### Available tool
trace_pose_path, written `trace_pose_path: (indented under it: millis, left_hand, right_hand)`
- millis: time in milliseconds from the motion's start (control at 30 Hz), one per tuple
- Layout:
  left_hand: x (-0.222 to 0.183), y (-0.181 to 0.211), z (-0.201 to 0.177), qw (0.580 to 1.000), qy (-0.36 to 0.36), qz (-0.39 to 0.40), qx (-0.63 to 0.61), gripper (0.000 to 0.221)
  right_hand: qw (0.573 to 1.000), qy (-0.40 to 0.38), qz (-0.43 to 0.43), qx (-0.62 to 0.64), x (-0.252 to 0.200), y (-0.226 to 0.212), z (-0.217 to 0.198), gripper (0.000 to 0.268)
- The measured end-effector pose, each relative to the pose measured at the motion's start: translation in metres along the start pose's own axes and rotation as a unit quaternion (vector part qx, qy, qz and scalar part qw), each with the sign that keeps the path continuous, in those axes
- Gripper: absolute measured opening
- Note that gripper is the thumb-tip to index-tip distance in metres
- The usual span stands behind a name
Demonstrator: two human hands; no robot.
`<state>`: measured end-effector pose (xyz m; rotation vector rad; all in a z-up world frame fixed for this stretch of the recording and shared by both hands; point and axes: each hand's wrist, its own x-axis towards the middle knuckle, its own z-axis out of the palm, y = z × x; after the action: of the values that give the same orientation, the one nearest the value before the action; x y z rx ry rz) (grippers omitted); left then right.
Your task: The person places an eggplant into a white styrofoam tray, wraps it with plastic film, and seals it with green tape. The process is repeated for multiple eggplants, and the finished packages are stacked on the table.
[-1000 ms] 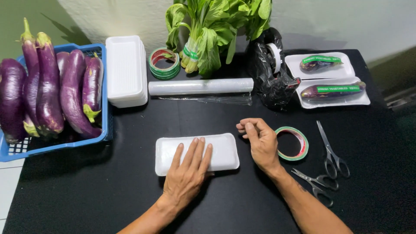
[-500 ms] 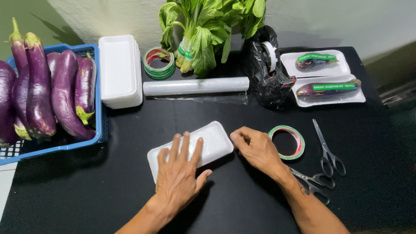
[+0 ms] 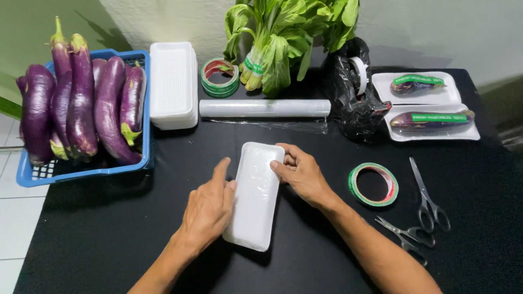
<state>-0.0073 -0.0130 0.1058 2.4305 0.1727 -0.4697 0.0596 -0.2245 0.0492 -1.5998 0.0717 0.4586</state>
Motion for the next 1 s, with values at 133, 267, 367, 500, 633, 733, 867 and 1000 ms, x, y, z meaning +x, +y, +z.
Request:
trace_pose_path:
  millis: [133,267,367,500,633,733,867,1000]
  left_hand:
    - [0.044,-0.038,-0.003,0.988,0.112,0.058,-0.089,0.061]
    - [0.071,-0.041,0.007,0.915,-0.004,0.009,-0.402,0.057]
    - [0.06,-0.027,0.0,0.91,-0.022,0.009,-0.413,0.048]
    - [0.045,-0.021,-0.006,0.939,0.0,0.02,-0.343,0.039]
    - [0.034,-0.014,-0.007,0.932,0.016,0.006,-0.361,0.036]
    - [0.018,-0.003,-0.008,0.931,0.052,0.003,-0.361,0.033]
    - [0.016,-0.017,-0.011,0.945,0.112,0.017,-0.308,0.026]
    - [0.009,-0.028,-0.027,0.958,0.101,0.112,-0.245,0.059]
  right_hand:
    - [0.997,-0.031,-0.069,-0.01,0.009,0.003,0.005,0.059]
    - [0.99,-0.078,-0.108,-0.04,0.003,-0.009,0.004,0.061]
    - [0.99,-0.073,-0.113,-0.05,-0.005,-0.008,0.003,0.062]
    - [0.991,-0.018,-0.036,-0.125,-0.051,-0.019,0.024,0.094]
    - [0.971,-0.019,-0.02,-0.239,-0.088,-0.027,0.05,0.122]
    - [0.961,-0.047,-0.037,-0.269,-0.087,-0.03,0.058,0.135]
    - [0.917,-0.08,-0.108,-0.376,-0.072,-0.028,0.05,0.127]
    - [0.802,-0.185,-0.204,-0.529,-0.049,-0.038,0.017,0.125]
